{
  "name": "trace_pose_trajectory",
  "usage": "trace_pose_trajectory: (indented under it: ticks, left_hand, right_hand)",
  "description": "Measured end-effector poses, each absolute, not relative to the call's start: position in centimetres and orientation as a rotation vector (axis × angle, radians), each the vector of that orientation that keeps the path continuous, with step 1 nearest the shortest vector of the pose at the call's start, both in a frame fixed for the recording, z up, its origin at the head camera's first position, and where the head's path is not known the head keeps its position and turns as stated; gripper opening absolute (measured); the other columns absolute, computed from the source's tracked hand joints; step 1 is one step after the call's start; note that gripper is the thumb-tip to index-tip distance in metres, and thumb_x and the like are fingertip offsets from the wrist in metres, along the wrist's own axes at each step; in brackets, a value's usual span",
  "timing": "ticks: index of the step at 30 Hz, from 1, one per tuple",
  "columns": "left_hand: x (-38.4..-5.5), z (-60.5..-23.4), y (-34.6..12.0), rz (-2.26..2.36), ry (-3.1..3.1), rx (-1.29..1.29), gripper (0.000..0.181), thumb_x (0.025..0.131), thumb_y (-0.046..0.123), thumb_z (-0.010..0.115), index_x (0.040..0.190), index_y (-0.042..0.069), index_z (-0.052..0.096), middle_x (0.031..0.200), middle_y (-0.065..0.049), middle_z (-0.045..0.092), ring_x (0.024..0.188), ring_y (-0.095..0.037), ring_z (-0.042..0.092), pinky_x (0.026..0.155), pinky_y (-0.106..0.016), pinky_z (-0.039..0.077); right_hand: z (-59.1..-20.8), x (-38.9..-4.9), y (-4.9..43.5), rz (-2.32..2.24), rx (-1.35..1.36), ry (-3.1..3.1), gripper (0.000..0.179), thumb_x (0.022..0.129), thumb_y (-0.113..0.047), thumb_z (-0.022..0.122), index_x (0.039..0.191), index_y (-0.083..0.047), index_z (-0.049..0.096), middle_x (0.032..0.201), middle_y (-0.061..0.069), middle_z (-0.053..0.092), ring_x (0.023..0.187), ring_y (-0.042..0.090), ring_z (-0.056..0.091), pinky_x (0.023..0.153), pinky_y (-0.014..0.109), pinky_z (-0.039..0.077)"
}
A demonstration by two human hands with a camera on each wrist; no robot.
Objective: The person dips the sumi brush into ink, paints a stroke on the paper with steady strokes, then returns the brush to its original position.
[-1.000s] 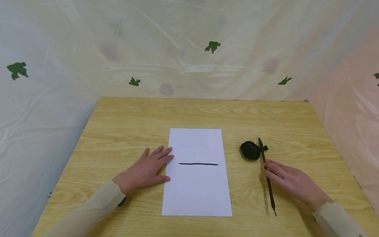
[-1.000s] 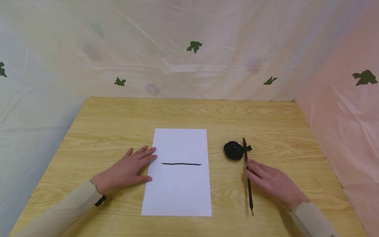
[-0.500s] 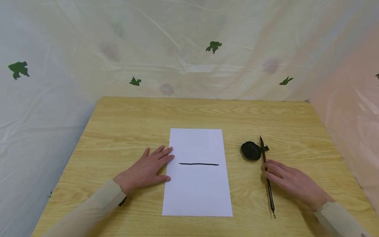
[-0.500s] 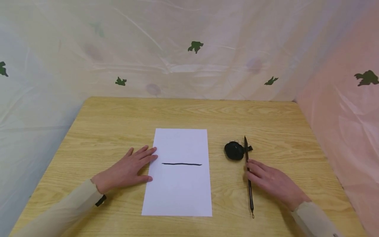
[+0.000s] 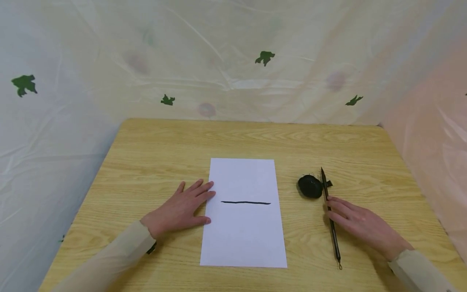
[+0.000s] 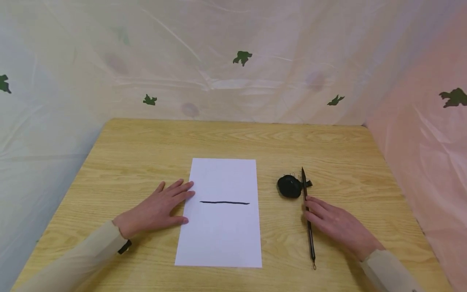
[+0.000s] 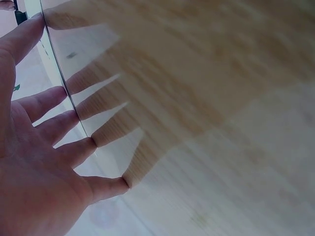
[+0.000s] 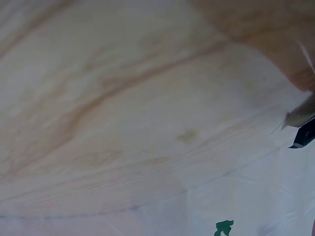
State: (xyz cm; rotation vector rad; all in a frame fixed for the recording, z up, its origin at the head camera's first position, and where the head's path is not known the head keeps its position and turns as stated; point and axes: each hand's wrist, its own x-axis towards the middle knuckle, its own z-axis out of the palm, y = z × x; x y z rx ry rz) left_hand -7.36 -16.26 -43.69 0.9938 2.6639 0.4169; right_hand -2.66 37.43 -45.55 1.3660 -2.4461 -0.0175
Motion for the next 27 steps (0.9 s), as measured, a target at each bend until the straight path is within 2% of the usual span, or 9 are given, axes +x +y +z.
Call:
trace_pose_trajectory:
  ticks: [6, 13, 14, 20, 21, 24, 27]
  left_hand:
    - [-7.3, -43.6, -16.2, 0.419, 2.666, 0.994, 0.077, 0.096, 0.05, 0.07, 0.157, 0.011, 0.045, 0.169, -0.007, 0.03, 0.156, -0.035, 0.021, 0.115, -0.075, 0.017]
    - [-7.3, -43.7, -16.1, 0.424, 2.671, 0.997, 0.077, 0.096, 0.05, 0.07, 0.157, 0.01, 0.045, 0.169, -0.006, 0.03, 0.157, -0.035, 0.02, 0.115, -0.075, 0.017]
    - [-7.3, -43.7, -16.1, 0.425, 2.672, 0.998, 0.077, 0.096, 0.05, 0.07, 0.157, 0.01, 0.045, 0.169, -0.006, 0.03, 0.157, -0.035, 0.02, 0.115, -0.075, 0.017]
    - [-7.3, -43.7, -16.1, 0.428, 2.672, 1.001, 0.077, 0.096, 0.05, 0.07, 0.157, 0.01, 0.045, 0.169, -0.006, 0.03, 0.157, -0.035, 0.02, 0.114, -0.075, 0.018]
    - [-7.3, -43.7, -16.1, 0.428, 2.671, 1.001, 0.077, 0.096, 0.05, 0.07, 0.157, 0.01, 0.045, 0.169, -0.006, 0.03, 0.157, -0.035, 0.02, 0.114, -0.075, 0.017]
    - [-7.3, -43.6, -16.1, 0.432, 2.67, 1.001, 0.078, 0.096, 0.05, 0.07, 0.157, 0.009, 0.045, 0.169, -0.007, 0.03, 0.156, -0.036, 0.02, 0.114, -0.075, 0.017]
    - [-7.3, -43.6, -16.2, 0.434, 2.664, 0.988, 0.08, 0.096, 0.051, 0.07, 0.157, 0.006, 0.043, 0.169, -0.008, 0.029, 0.157, -0.036, 0.02, 0.115, -0.075, 0.016]
  right_hand:
    - [-45.6, -2.7, 37.7, 0.015, 1.385, -2.438, 0.057, 0.114, -0.008, 0.003, 0.127, -0.001, 0.058, 0.136, 0.021, 0.06, 0.151, 0.022, 0.031, 0.124, 0.024, 0.007]
    - [-45.5, -2.5, 37.8, 0.027, 1.388, -2.46, 0.057, 0.115, -0.01, 0.004, 0.131, -0.001, 0.058, 0.138, 0.021, 0.058, 0.156, 0.018, 0.021, 0.124, 0.024, 0.007]
    - [-45.4, -2.4, 37.8, 0.028, 1.386, -2.469, 0.057, 0.115, -0.011, 0.004, 0.132, -0.001, 0.058, 0.14, 0.021, 0.058, 0.156, 0.018, 0.021, 0.124, 0.024, 0.007]
    - [-45.2, -2.5, 37.6, 0.019, 1.357, -2.455, 0.057, 0.115, -0.009, 0.007, 0.129, 0.002, 0.061, 0.139, 0.023, 0.058, 0.136, 0.031, 0.046, 0.125, 0.029, 0.011]
    - [-45.1, -2.5, 37.5, 0.018, 1.351, -2.441, 0.056, 0.115, -0.008, 0.008, 0.128, 0.003, 0.062, 0.138, 0.023, 0.059, 0.132, 0.032, 0.049, 0.125, 0.03, 0.012]
    - [-44.9, -2.6, 37.4, 0.043, 1.331, -2.403, 0.053, 0.115, -0.008, 0.012, 0.126, 0.004, 0.063, 0.134, 0.024, 0.062, 0.139, 0.029, 0.046, 0.125, 0.032, 0.014]
    - [-44.6, -2.7, 37.0, 0.1, 1.295, -2.373, 0.051, 0.116, -0.015, 0.019, 0.124, 0.004, 0.065, 0.131, 0.024, 0.064, 0.135, 0.031, 0.051, 0.125, 0.03, 0.016]
